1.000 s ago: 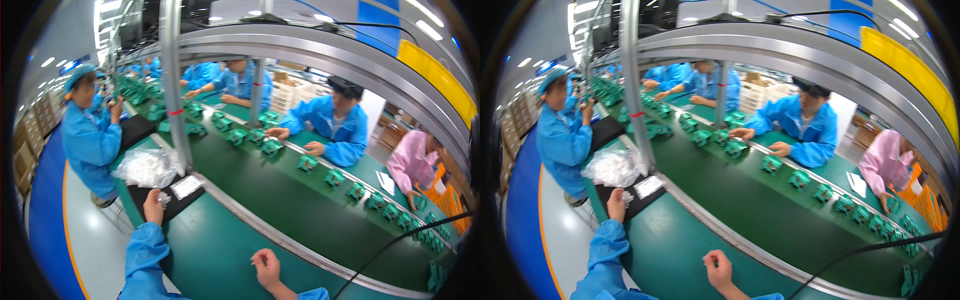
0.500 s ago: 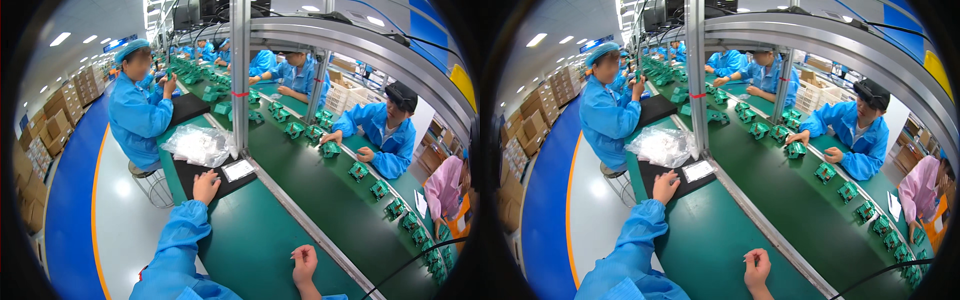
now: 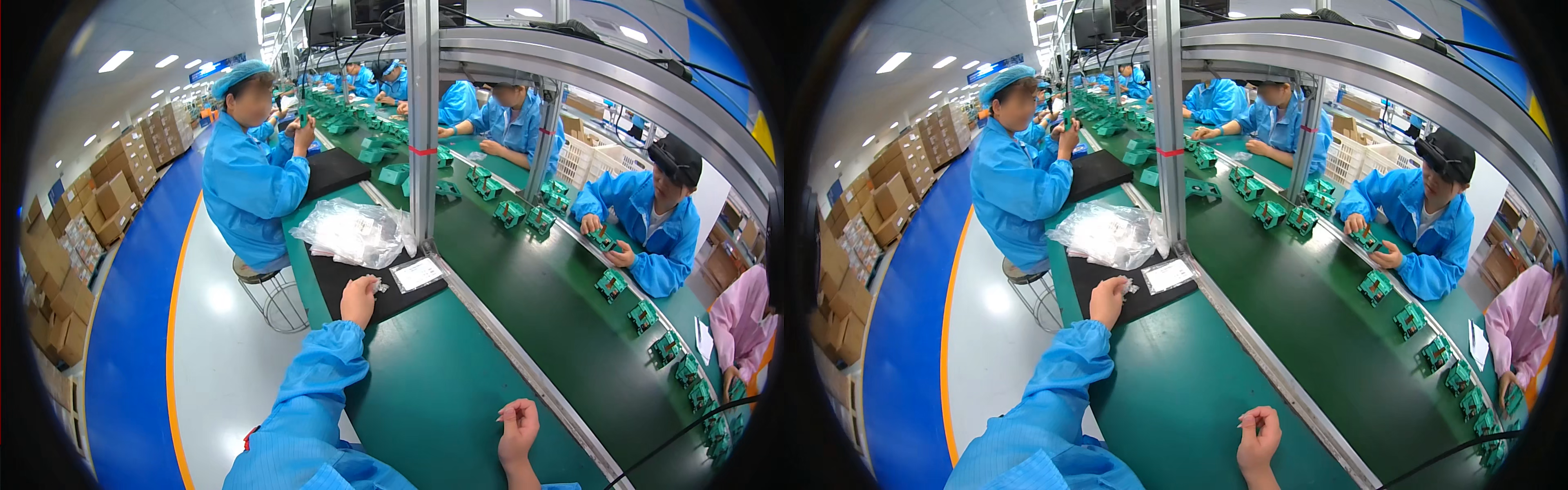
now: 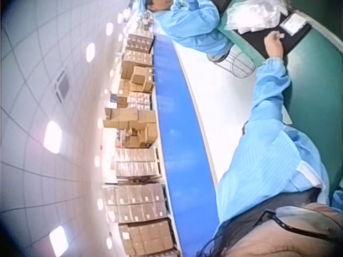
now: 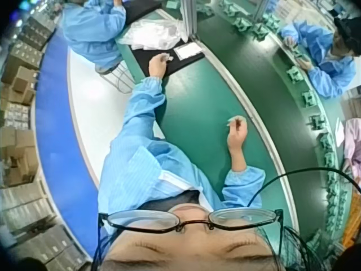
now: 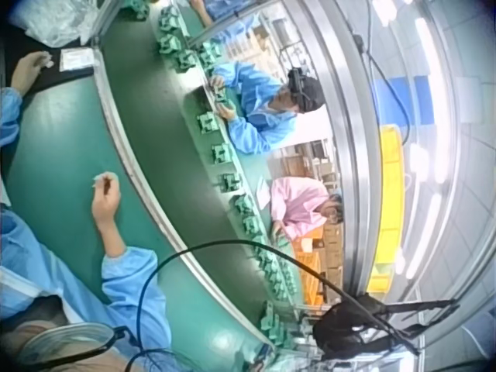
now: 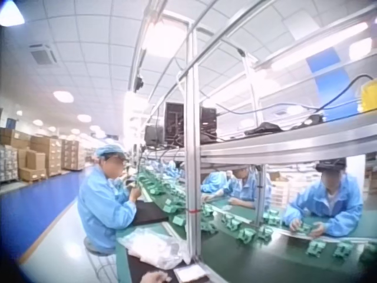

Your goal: The person assembles small electronic components into a green plastic housing by hand, inserting an electronic circuit board and white plastic pins into the housing.

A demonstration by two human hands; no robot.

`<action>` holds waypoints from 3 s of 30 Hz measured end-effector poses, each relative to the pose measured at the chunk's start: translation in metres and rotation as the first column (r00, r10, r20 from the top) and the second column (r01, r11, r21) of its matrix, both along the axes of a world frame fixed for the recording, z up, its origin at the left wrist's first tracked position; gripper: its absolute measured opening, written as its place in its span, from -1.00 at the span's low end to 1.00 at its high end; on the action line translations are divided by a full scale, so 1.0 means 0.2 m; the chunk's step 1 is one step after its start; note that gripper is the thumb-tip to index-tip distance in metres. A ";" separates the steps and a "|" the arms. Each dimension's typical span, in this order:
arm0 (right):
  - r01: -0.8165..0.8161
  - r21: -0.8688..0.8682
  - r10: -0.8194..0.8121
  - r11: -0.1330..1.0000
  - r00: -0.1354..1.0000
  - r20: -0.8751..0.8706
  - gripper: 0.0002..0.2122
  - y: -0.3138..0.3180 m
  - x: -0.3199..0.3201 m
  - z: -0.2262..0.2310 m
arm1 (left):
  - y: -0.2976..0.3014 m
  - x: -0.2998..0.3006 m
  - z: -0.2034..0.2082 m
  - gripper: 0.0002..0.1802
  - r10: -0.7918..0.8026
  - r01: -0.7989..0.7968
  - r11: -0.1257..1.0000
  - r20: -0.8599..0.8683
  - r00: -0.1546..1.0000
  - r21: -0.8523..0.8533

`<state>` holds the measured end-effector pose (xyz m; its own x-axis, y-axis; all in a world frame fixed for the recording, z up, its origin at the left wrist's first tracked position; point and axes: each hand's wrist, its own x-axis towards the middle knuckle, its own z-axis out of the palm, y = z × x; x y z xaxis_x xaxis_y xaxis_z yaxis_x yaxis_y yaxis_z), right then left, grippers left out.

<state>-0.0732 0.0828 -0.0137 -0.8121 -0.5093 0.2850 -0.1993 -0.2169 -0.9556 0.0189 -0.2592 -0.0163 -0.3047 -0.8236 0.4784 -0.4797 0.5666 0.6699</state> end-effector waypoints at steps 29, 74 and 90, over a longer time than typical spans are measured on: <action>-0.002 0.049 0.004 0.999 0.999 -0.043 -0.93 -0.02 0.00 -0.02 | 0.00 0.00 -0.01 -0.83 -0.041 0.050 0.989 0.061 0.997 -0.142; 0.028 0.004 -0.028 1.000 0.993 0.118 -0.91 0.00 -0.03 -0.01 | 0.93 -0.31 0.19 -0.75 0.405 0.934 -0.248 -0.848 0.342 0.257; 0.057 0.042 -0.059 0.998 0.998 0.038 -0.94 -0.01 -0.08 -0.01 | 0.87 -0.37 0.10 -0.62 0.411 0.968 -0.215 -0.888 0.207 0.126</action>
